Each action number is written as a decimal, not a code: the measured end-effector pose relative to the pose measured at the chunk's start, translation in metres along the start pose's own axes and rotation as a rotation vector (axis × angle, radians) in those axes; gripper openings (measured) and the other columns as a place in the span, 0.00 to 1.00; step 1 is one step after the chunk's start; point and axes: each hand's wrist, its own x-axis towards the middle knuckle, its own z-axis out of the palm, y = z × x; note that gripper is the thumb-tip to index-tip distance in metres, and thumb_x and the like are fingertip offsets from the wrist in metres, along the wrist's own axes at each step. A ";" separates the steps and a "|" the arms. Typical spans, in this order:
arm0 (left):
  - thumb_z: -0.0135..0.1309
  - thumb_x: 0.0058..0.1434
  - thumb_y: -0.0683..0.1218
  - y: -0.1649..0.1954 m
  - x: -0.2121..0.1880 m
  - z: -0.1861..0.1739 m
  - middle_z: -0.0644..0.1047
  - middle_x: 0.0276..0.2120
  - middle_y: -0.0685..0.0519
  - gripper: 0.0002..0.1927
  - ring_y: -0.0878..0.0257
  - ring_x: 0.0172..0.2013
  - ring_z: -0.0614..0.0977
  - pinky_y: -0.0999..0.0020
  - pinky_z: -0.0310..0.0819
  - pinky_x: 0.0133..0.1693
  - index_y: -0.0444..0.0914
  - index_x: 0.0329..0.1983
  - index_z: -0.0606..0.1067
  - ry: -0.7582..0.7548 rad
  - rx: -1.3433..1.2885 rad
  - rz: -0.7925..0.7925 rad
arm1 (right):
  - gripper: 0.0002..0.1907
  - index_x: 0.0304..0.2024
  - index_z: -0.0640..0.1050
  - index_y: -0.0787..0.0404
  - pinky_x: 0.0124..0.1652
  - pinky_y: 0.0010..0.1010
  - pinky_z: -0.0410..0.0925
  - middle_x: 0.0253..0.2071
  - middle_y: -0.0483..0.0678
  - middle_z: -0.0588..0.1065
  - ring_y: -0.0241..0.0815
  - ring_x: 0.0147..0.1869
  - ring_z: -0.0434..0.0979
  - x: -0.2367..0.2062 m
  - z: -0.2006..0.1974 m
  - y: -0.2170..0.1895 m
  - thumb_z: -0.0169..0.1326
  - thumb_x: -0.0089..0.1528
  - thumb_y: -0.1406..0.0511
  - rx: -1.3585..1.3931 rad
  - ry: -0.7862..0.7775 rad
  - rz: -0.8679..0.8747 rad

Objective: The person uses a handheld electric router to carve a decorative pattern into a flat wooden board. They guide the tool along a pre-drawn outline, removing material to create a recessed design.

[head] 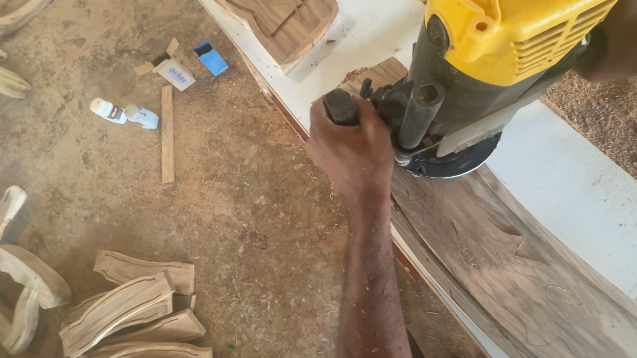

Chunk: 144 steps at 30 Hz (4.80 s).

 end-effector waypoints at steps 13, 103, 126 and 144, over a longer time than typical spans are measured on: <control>0.56 0.61 0.42 0.005 -0.007 -0.005 0.78 0.21 0.54 0.05 0.68 0.19 0.81 0.73 0.76 0.21 0.36 0.30 0.74 0.065 0.003 -0.013 | 0.07 0.38 0.77 0.53 0.25 0.31 0.70 0.24 0.46 0.73 0.38 0.25 0.77 0.001 0.000 -0.032 0.57 0.62 0.60 -0.037 -0.059 -0.008; 0.56 0.53 0.41 -0.010 0.154 0.035 0.78 0.19 0.50 0.08 0.63 0.21 0.77 0.65 0.70 0.26 0.31 0.23 0.75 -0.502 -0.268 0.155 | 0.09 0.38 0.80 0.58 0.21 0.30 0.67 0.22 0.44 0.76 0.33 0.19 0.73 -0.025 -0.006 -0.072 0.60 0.62 0.60 -0.338 -0.020 0.276; 0.57 0.55 0.42 -0.021 0.159 0.021 0.81 0.24 0.50 0.07 0.62 0.26 0.82 0.67 0.75 0.31 0.32 0.29 0.77 -0.441 -0.267 0.227 | 0.05 0.36 0.78 0.56 0.26 0.32 0.67 0.23 0.42 0.74 0.34 0.22 0.72 -0.011 -0.009 -0.071 0.60 0.60 0.63 -0.331 -0.057 0.263; 0.55 0.55 0.40 -0.027 0.162 0.003 0.77 0.21 0.51 0.06 0.62 0.23 0.78 0.64 0.71 0.28 0.34 0.25 0.73 -0.466 -0.249 0.222 | 0.09 0.35 0.76 0.57 0.22 0.31 0.66 0.21 0.43 0.73 0.34 0.20 0.71 -0.011 -0.005 -0.081 0.60 0.62 0.60 -0.342 -0.042 0.238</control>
